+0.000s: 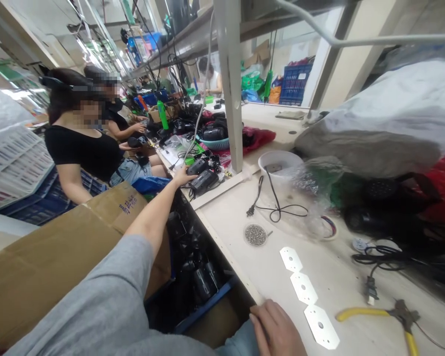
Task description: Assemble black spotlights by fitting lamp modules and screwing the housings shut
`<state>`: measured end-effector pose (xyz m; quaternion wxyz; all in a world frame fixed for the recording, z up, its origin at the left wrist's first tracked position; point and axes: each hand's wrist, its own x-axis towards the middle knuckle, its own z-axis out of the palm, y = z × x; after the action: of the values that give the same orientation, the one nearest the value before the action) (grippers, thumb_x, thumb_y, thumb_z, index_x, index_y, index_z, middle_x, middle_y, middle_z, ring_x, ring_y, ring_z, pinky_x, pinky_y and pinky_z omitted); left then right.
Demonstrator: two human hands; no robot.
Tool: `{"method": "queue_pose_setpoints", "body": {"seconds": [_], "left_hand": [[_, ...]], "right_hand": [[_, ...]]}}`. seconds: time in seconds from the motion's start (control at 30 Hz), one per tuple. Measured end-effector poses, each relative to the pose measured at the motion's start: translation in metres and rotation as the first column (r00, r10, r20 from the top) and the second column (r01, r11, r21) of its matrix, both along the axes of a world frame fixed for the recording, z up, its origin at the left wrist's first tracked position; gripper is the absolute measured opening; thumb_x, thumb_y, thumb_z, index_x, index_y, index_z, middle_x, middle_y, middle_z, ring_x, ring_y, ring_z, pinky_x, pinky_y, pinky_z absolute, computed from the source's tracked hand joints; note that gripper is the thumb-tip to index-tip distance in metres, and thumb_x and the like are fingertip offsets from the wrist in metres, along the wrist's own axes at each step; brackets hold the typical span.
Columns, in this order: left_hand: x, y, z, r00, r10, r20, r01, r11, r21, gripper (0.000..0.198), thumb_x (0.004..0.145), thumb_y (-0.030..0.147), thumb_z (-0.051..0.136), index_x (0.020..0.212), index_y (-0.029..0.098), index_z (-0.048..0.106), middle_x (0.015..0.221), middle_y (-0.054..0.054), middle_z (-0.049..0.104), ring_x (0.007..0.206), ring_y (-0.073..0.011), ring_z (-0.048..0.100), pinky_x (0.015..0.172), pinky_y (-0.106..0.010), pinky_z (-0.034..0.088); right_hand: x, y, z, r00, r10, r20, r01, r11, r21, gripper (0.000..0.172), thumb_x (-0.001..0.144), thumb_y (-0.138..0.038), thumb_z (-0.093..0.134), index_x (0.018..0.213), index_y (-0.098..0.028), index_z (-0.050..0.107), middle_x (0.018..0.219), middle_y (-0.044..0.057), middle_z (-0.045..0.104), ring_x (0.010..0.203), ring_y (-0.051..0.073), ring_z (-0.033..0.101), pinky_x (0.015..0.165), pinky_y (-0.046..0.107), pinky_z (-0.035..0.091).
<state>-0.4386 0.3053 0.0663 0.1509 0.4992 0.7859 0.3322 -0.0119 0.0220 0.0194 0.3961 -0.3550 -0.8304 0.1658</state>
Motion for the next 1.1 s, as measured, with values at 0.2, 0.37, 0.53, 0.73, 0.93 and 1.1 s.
{"method": "queue_pose_setpoints", "body": {"seconds": [0.2, 0.37, 0.53, 0.73, 0.93, 1.1], "left_hand": [[0.005, -0.025, 0.010, 0.981, 0.182, 0.066, -0.193, 0.949, 0.249, 0.062, 0.065, 0.031, 0.088, 0.120, 0.017, 0.062, 0.119, -0.011, 0.069, 0.117, -0.0286, 0.063, 0.107, -0.039, 0.046], [0.008, -0.086, 0.008, 0.904, 0.357, 0.235, -0.426, 0.792, 0.436, 0.054, 0.076, 0.037, 0.077, 0.122, 0.017, 0.055, 0.118, -0.011, 0.066, 0.111, -0.0253, 0.065, 0.101, -0.038, 0.050], [0.047, -0.170, -0.029, 0.866, 0.360, 0.346, -0.497, 0.679, 0.539, 0.060, 0.072, 0.048, 0.077, 0.118, 0.020, 0.051, 0.110, -0.008, 0.065, 0.099, -0.0227, 0.067, 0.091, -0.036, 0.054], [0.098, -0.265, -0.071, 0.814, 0.338, 0.472, -0.558, 0.681, 0.474, 0.062, 0.067, 0.057, 0.079, 0.112, 0.022, 0.054, 0.103, -0.006, 0.064, 0.092, -0.0211, 0.065, 0.083, -0.033, 0.053], [0.114, -0.306, -0.068, 0.767, 0.234, 0.598, -0.554, 0.712, 0.431, 0.064, 0.065, 0.056, 0.079, 0.114, 0.023, 0.054, 0.099, -0.003, 0.064, 0.087, -0.0193, 0.063, 0.078, -0.030, 0.051], [0.113, -0.299, -0.052, 0.775, 0.136, 0.617, -0.499, 0.730, 0.466, 0.064, 0.062, 0.049, 0.083, 0.113, 0.022, 0.055, 0.097, -0.003, 0.065, 0.085, -0.0179, 0.064, 0.078, -0.029, 0.053]], "right_hand": [[-0.020, 0.062, 0.037, 0.992, 0.103, 0.070, -0.102, 0.995, -0.014, 0.020, 0.103, -0.025, 0.045, 0.107, -0.021, 0.064, 0.088, 0.007, 0.065, 0.076, 0.018, 0.069, 0.066, 0.029, 0.058], [-0.093, 0.171, 0.064, 0.959, 0.025, 0.281, 0.031, 0.981, -0.193, 0.055, 0.089, -0.047, 0.068, 0.134, -0.017, 0.058, 0.126, 0.018, 0.061, 0.121, 0.033, 0.059, 0.105, 0.049, 0.049], [-0.191, 0.250, 0.065, 0.929, -0.018, 0.369, 0.133, 0.948, -0.289, 0.115, 0.070, -0.070, 0.077, 0.160, -0.018, 0.026, 0.161, 0.028, 0.026, 0.148, 0.049, 0.029, 0.116, 0.062, 0.030], [-0.243, 0.273, 0.053, 0.901, 0.020, 0.433, 0.142, 0.930, -0.340, 0.117, 0.063, -0.061, 0.086, 0.158, -0.022, 0.029, 0.156, 0.028, 0.029, 0.143, 0.050, 0.033, 0.111, 0.063, 0.031], [-0.235, 0.268, 0.053, 0.922, 0.009, 0.388, 0.076, 0.976, -0.203, 0.090, 0.075, -0.049, 0.078, 0.151, -0.021, 0.041, 0.147, 0.022, 0.034, 0.136, 0.042, 0.034, 0.111, 0.056, 0.032], [-0.227, 0.265, 0.058, 0.943, 0.019, 0.334, 0.044, 0.983, -0.181, 0.093, 0.068, -0.048, 0.082, 0.147, -0.015, 0.047, 0.137, 0.022, 0.039, 0.126, 0.044, 0.038, 0.107, 0.057, 0.035]]}}
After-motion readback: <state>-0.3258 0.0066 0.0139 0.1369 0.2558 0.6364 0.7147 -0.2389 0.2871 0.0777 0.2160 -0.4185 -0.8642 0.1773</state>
